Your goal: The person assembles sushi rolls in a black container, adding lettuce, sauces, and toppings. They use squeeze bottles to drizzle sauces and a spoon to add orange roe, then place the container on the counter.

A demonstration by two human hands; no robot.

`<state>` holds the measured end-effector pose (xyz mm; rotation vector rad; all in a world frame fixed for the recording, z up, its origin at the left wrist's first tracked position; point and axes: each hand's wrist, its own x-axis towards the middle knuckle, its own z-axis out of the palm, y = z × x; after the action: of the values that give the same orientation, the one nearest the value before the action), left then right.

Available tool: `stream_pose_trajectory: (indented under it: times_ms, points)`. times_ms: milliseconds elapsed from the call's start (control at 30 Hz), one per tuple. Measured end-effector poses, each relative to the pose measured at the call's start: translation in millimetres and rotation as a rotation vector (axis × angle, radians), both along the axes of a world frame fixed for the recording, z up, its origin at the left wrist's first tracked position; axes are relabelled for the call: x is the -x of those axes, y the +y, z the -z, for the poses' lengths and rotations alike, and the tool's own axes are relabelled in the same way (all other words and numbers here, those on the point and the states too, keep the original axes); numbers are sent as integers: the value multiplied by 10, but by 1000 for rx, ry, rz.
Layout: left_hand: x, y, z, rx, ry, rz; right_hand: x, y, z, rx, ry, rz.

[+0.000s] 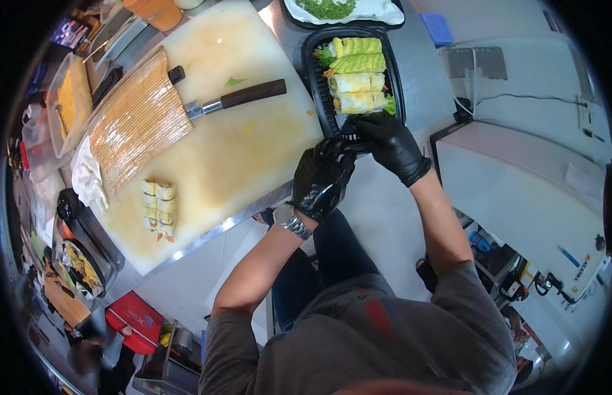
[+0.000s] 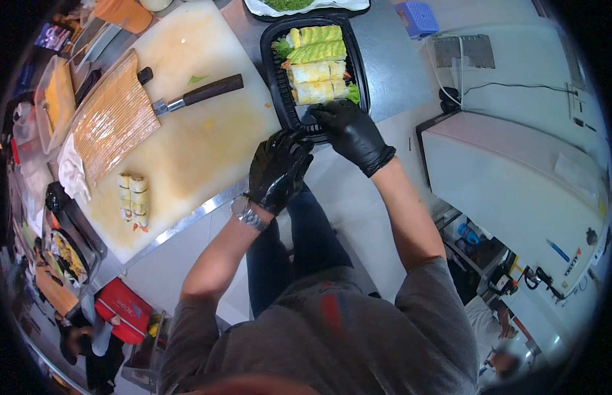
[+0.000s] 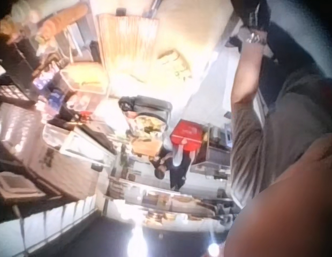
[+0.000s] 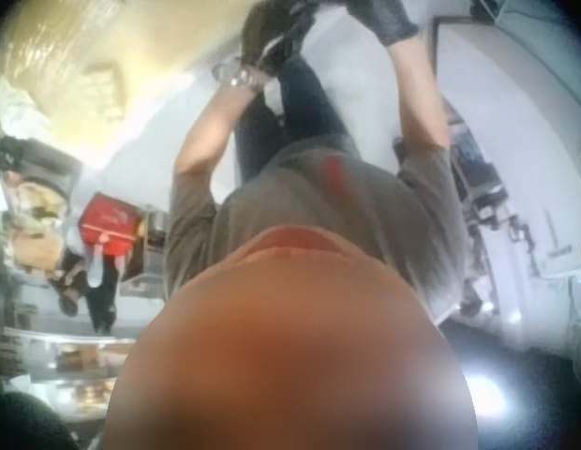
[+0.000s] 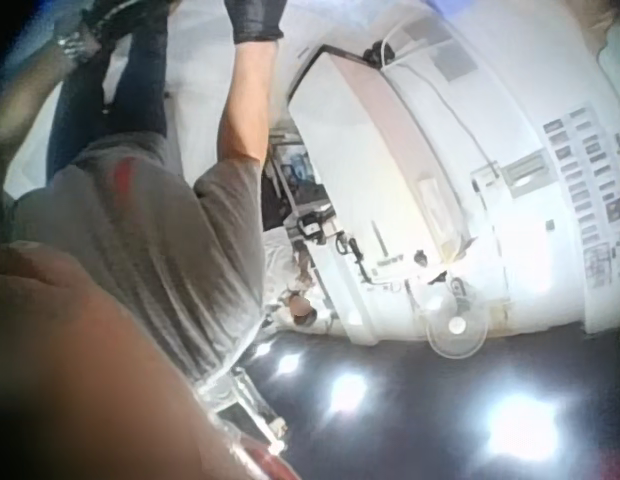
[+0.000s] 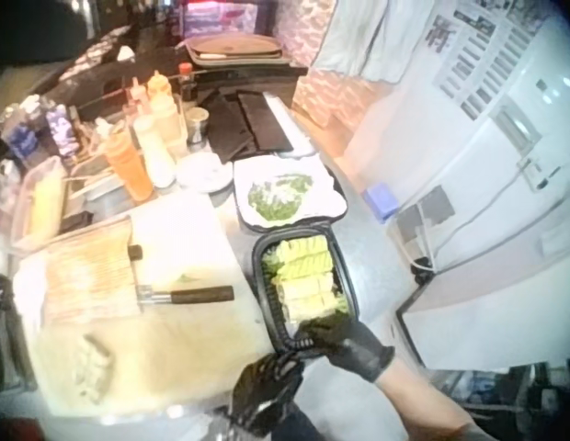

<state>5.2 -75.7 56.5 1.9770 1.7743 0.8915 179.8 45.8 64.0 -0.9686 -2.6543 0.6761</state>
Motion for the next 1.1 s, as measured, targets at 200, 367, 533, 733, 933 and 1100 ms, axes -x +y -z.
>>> stream_pose_trajectory:
  times_ms: [200,367,533,733,933,1100]
  points:
    - [95,363,32,71,-189,-114,-172,3,-103,-180,91,172]
    - [185,621,58,121,-124,-155,-334,333,-239,-249,64,270]
    - [-57,651,-121,123,-399,-229,-250,167,-165,-106,304,498]
    - [-189,674,29,278,-789,-285,-67,-148,-268,415,529,814]
    - [-296,622,28,246,-662,-283,-12,-237,-148,263,532,739]
    - [-279,596,27,202,-659,-261,-282,-257,91,-172,335,626]
